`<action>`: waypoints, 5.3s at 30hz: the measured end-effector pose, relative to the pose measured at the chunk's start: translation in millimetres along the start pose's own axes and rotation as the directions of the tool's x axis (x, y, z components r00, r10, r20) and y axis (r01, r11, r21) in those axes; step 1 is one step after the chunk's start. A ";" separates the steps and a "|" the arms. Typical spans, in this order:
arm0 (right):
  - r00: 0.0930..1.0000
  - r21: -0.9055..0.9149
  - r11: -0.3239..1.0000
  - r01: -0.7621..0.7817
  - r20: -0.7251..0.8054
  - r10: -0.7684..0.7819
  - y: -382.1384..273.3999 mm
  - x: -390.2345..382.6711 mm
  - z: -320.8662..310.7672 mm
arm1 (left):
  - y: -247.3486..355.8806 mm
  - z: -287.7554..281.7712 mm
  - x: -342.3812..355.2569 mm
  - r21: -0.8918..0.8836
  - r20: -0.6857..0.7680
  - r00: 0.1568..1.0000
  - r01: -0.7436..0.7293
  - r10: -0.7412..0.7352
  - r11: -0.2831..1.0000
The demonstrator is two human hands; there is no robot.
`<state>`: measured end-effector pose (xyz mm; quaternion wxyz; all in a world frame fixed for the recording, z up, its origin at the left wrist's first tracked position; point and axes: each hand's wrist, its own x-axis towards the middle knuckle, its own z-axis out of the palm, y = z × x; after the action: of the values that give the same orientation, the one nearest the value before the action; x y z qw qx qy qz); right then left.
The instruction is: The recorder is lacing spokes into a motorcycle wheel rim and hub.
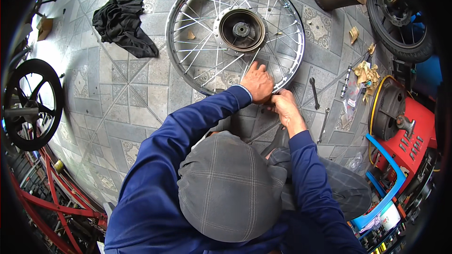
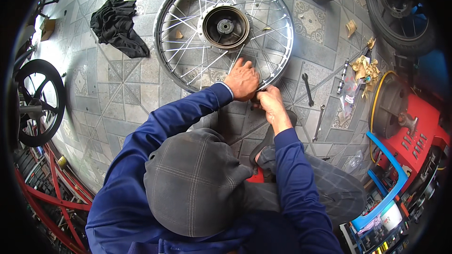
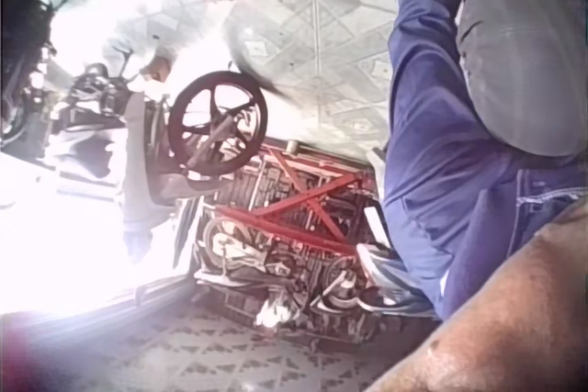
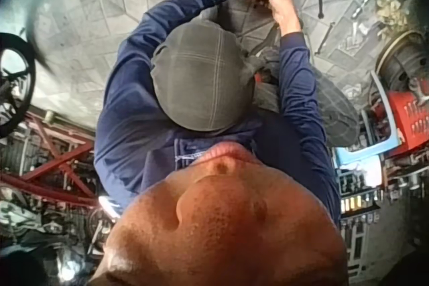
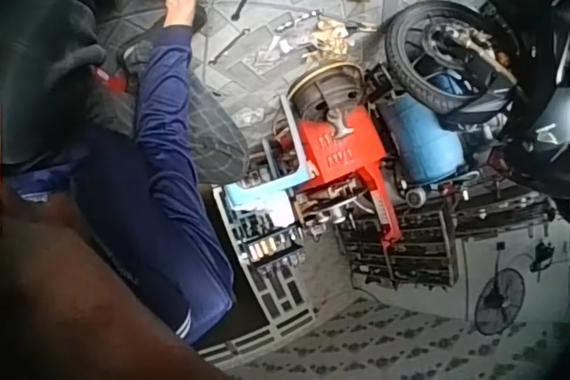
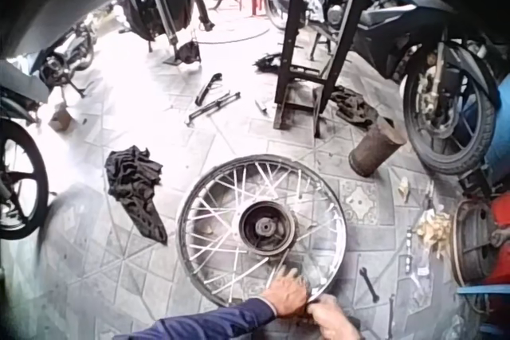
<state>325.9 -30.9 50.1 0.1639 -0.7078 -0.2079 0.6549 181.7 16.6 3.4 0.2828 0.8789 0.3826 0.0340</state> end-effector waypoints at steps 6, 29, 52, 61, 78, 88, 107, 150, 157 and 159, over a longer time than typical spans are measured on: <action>0.999 0.105 0.994 0.039 0.018 -0.041 18.6 13.0 -4.4 | -2.1 1.0 -7.9 -0.041 -0.129 0.990 -0.061 0.056 0.997; 0.997 -0.268 0.961 0.062 -0.020 -0.070 3.3 12.1 -19.5 | -13.4 14.7 -6.4 -0.013 -0.203 0.976 -0.078 0.074 0.997; 0.547 -0.966 -0.033 0.255 0.173 -0.819 -141.8 178.1 -133.9 | -4.9 -1.8 -6.2 0.023 -0.009 0.999 -0.033 0.033 0.999; 0.548 -0.537 0.817 0.212 -0.627 -0.554 -7.4 82.7 -132.2 | -2.0 4.4 4.8 0.102 -0.068 0.996 -0.049 0.057 0.994; 0.985 0.023 0.995 0.099 -0.141 -0.095 69.4 -1.2 0.9 | 1.8 -1.1 -4.6 0.051 -0.044 0.999 -0.016 0.018 0.999; 0.997 0.339 0.940 -0.043 0.077 0.017 49.9 -19.3 3.9 | -0.6 12.0 -3.9 0.014 -0.115 0.993 0.003 -0.002 1.000; 0.978 0.257 0.959 0.122 -0.194 -0.072 26.6 -7.0 17.8 | -7.2 -10.1 -72.9 -0.988 0.068 0.668 0.147 -0.741 0.042; 0.918 0.513 0.765 0.390 -0.281 -0.280 69.6 37.1 2.1 | -18.5 12.9 33.7 -0.748 0.219 0.873 0.436 -0.435 0.500; 0.959 0.583 0.762 0.283 -0.175 -0.222 67.7 36.2 -6.0 | -21.6 1.7 34.8 -0.688 0.246 0.882 0.452 -0.403 0.568; 0.965 0.578 0.774 0.260 -0.175 -0.193 67.1 37.4 -6.2 | -22.0 6.2 33.6 -0.719 0.242 0.885 0.439 -0.398 0.539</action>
<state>339.6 -69.2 -15.3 0.4665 -0.6236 -0.0664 0.6239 192.8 48.9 -18.6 0.6319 0.5622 0.5241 0.1001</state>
